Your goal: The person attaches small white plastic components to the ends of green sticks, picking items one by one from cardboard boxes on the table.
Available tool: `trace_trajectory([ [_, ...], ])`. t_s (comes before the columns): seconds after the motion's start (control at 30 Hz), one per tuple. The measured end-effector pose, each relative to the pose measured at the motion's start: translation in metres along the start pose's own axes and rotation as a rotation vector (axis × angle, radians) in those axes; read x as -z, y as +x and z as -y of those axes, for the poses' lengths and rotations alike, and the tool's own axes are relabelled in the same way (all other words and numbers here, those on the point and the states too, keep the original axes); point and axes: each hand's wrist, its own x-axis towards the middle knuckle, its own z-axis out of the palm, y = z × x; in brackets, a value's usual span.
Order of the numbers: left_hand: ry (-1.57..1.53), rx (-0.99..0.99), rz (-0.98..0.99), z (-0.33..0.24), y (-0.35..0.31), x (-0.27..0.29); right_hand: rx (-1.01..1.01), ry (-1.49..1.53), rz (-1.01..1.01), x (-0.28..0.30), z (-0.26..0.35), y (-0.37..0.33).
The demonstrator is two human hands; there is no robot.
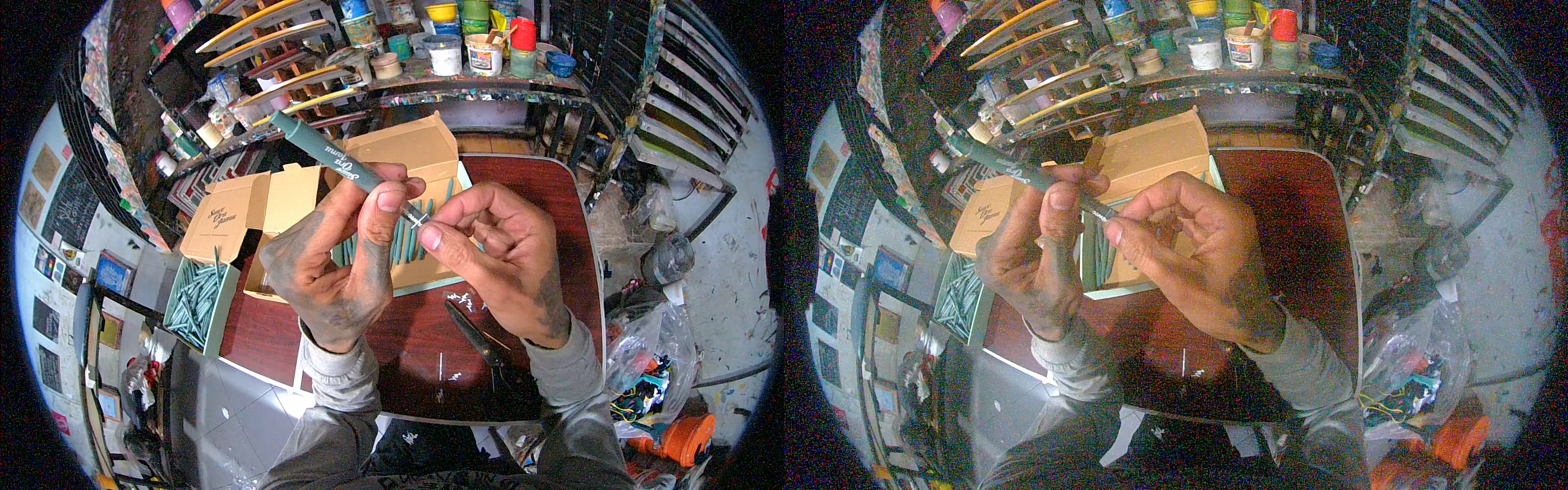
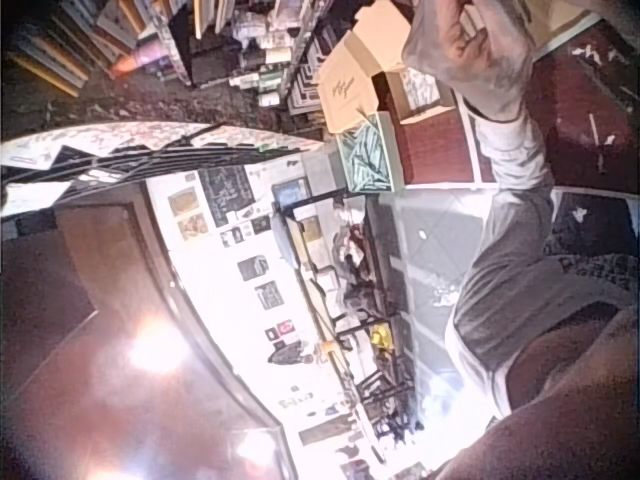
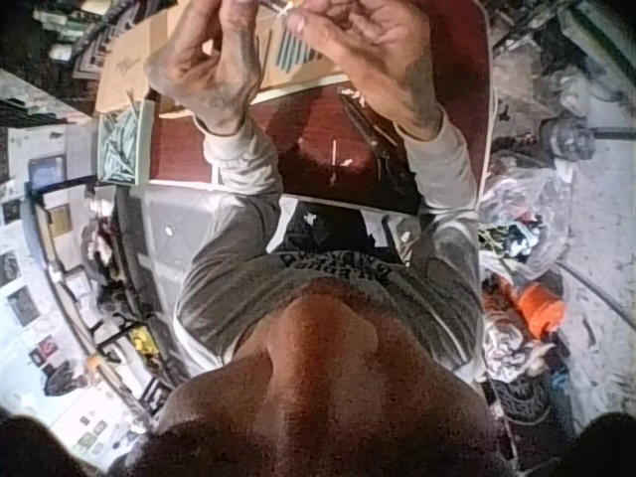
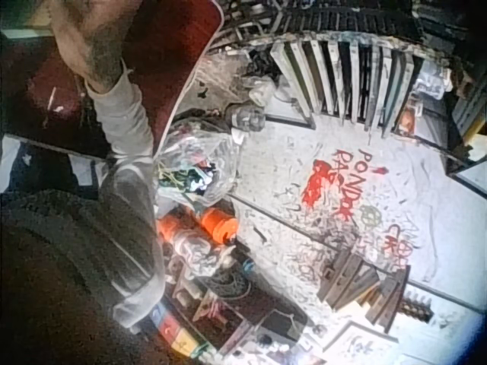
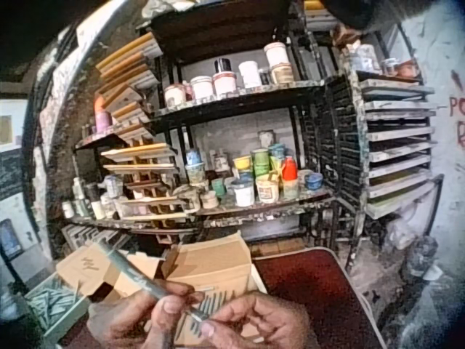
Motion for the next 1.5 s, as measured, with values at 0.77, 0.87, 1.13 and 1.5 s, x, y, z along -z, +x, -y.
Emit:
trace_trajectory([
  [0.77, -0.147, 0.085, -0.019, 0.004, 0.001, 0.006, 0.000, -0.067, 0.014, 0.000, 0.000, 0.002],
  [0.87, -0.146, 0.108, -0.023, 0.002, 0.000, 0.005, 0.012, -0.044, 0.017, -0.001, -0.002, 0.001],
  [1.13, -0.113, 0.032, -0.024, 0.004, 0.001, 0.005, 0.031, -0.079, 0.049, 0.000, -0.001, 0.001],
  [1.5, -0.139, 0.059, -0.043, 0.005, 0.003, 0.009, 0.013, -0.153, 0.046, 0.004, -0.003, 0.005],
])
